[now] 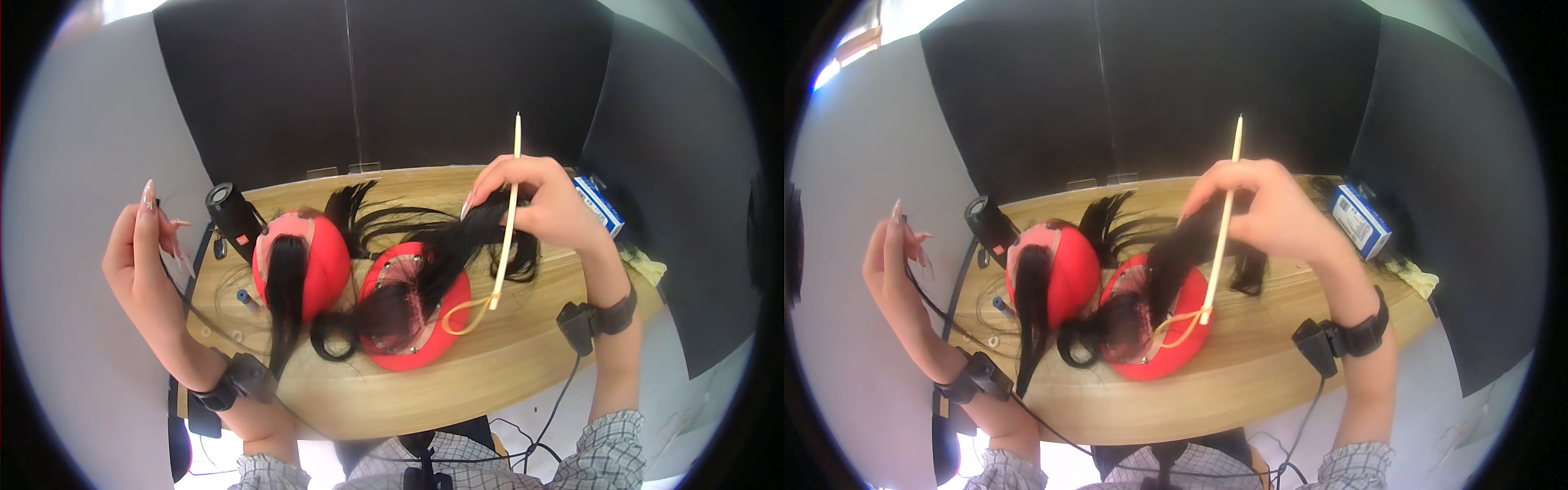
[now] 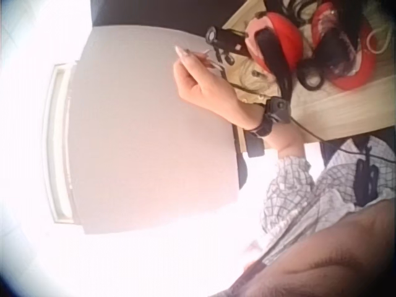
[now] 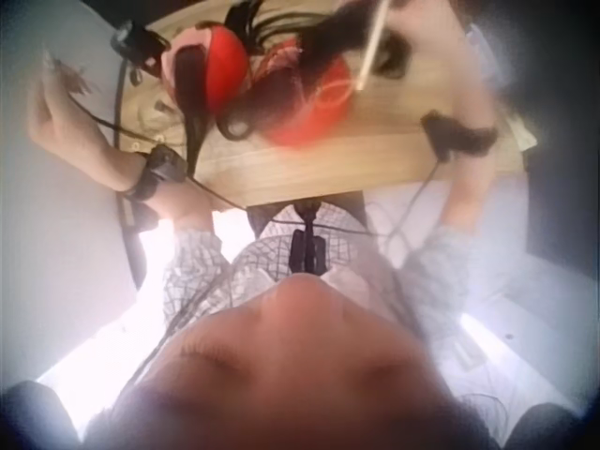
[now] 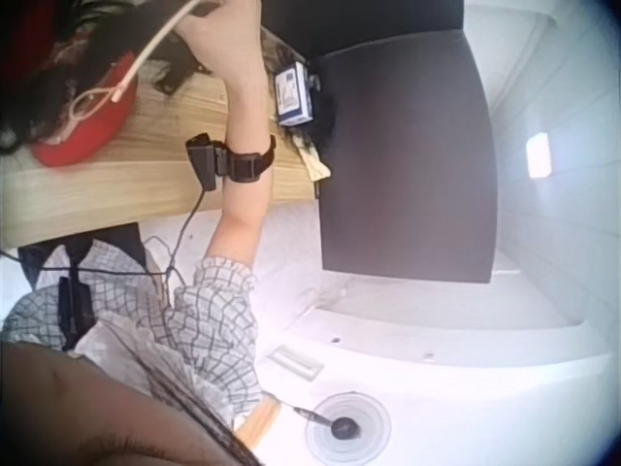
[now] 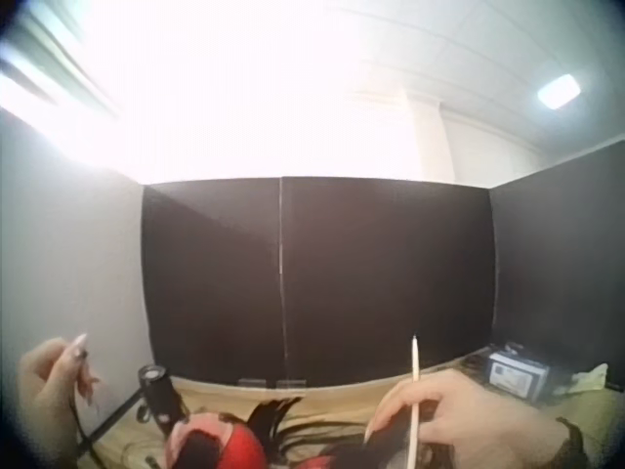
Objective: The recorder is sewing hair onto a hairpiece or wig cap using a ventilation tool.
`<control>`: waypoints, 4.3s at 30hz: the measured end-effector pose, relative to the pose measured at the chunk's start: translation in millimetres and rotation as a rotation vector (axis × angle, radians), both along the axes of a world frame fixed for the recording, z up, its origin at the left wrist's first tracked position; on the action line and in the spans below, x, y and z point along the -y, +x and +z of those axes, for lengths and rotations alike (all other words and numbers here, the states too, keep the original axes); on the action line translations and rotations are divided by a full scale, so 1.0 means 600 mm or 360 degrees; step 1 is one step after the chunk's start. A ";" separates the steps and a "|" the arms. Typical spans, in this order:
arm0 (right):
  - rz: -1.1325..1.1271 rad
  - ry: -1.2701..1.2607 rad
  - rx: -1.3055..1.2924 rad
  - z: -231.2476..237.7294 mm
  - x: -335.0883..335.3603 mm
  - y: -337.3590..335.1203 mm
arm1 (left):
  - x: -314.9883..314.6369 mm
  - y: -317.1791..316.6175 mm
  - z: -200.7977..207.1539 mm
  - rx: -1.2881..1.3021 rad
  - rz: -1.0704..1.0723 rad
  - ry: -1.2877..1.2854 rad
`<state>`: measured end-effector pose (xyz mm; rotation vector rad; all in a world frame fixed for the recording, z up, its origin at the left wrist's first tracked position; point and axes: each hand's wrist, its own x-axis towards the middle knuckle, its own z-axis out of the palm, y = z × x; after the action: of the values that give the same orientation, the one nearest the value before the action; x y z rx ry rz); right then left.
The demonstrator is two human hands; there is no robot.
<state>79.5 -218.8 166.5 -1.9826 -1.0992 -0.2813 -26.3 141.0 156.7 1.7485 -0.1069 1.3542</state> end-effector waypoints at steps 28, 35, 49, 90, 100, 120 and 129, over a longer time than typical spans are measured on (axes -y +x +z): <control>0.0446 0.1885 0.0004 -0.025 0.014 0.012 | 0.095 0.029 -0.009 -0.0667 -0.0743 0.0393; 0.0414 0.1267 0.0011 -0.053 -0.003 0.003 | 0.112 0.012 -0.004 -0.0735 -0.1019 0.0181; 0.0236 0.0512 -0.0776 -0.048 -0.113 -0.091 | 0.144 0.029 -0.021 -0.0770 -0.1021 0.0362; 0.0261 0.0811 -0.0519 -0.085 -0.154 -0.082 | 0.095 0.053 -0.024 -0.0808 -0.1444 -0.0033; -0.0060 0.0523 0.0015 -0.104 -0.154 -0.068 | 0.133 0.065 -0.035 -0.0856 -0.1347 0.0154; -0.1062 0.0162 -0.0380 -0.058 -0.022 -0.016 | 0.076 0.073 -0.031 -0.0442 -0.1611 -0.0318; -0.0313 0.0159 -0.0161 -0.042 -0.048 -0.083 | 0.129 0.078 -0.047 -0.0850 -0.1490 0.0236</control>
<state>29.6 -189.8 141.3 -1.9948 -0.8123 -0.3287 20.6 63.4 128.8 1.7609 -0.6439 0.2010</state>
